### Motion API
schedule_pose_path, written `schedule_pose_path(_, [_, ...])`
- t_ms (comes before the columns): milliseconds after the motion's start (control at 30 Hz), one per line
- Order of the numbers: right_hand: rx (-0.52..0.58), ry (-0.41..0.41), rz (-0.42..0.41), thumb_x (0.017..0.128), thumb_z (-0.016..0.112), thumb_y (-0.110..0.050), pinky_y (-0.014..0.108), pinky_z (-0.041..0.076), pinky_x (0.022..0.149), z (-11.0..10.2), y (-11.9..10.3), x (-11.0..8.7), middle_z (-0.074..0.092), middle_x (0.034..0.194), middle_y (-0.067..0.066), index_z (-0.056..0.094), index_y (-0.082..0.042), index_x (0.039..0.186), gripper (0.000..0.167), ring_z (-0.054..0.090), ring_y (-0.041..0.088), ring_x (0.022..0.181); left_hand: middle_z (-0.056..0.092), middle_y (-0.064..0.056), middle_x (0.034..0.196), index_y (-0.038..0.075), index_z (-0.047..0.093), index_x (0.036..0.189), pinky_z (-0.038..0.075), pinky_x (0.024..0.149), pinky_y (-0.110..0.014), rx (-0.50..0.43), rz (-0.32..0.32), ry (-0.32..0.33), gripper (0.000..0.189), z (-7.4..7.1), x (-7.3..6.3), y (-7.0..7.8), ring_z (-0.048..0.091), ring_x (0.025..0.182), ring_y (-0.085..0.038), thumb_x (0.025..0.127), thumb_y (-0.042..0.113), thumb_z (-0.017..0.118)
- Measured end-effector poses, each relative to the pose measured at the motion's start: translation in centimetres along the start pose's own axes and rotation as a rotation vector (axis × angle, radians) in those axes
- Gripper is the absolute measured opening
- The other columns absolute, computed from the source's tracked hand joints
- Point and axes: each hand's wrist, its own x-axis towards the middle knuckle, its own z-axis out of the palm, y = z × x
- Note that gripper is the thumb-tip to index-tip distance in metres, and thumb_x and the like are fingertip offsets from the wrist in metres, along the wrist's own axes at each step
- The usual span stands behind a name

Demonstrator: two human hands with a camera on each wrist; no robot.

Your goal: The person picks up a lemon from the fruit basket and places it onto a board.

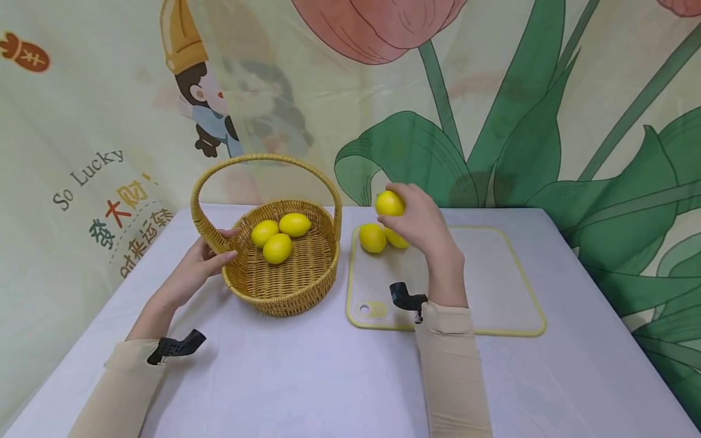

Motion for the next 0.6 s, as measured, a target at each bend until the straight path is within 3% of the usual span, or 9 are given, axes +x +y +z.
schedule_pose_path(167, [-0.011,0.045,0.163,0.089,0.067,-0.033,0.055,0.047,0.095,-0.1,3.1,0.0,0.053,0.141,0.015,0.048,-0.012,0.143,0.061,0.049,0.036,0.118,0.036,-0.007,0.160,0.013,0.034,0.147,0.054,0.097,-0.029,-0.007,0.016,-0.001,0.061,0.0,0.1,-0.1,0.045,0.140,-0.034,0.098,0.036,0.062])
schedule_pose_path(333, [0.023,0.008,0.288,0.090,0.063,-0.036,0.054,0.045,0.097,0.4,6.1,-0.2,0.051,0.140,0.022,0.045,-0.005,0.144,0.065,0.048,0.038,0.116,0.036,-0.007,0.159,0.016,0.034,0.148,0.054,0.100,-0.038,0.014,0.002,0.002,0.059,-0.1,0.0,0.1,0.045,0.139,-0.034,0.099,0.036,0.061])
schedule_pose_path(433, [0.038,-0.035,0.330,0.091,0.062,-0.037,0.056,0.042,0.105,0.8,7.4,-0.3,0.049,0.142,0.024,0.044,-0.002,0.143,0.065,0.046,0.039,0.121,0.036,-0.008,0.159,0.015,0.034,0.148,0.053,0.101,-0.041,0.014,0.004,0.003,0.061,-0.1,0.1,0.1,0.046,0.139,-0.034,0.098,0.036,0.061])
schedule_pose_path(600, [0.050,-0.087,0.362,0.092,0.061,-0.039,0.058,0.036,0.113,1.6,8.7,-0.3,0.046,0.146,0.024,0.042,-0.001,0.144,0.067,0.044,0.041,0.127,0.035,-0.008,0.160,0.013,0.034,0.149,0.055,0.098,-0.032,0.004,0.011,-0.001,0.062,0.0,0.2,-0.1,0.046,0.139,-0.034,0.098,0.036,0.062])
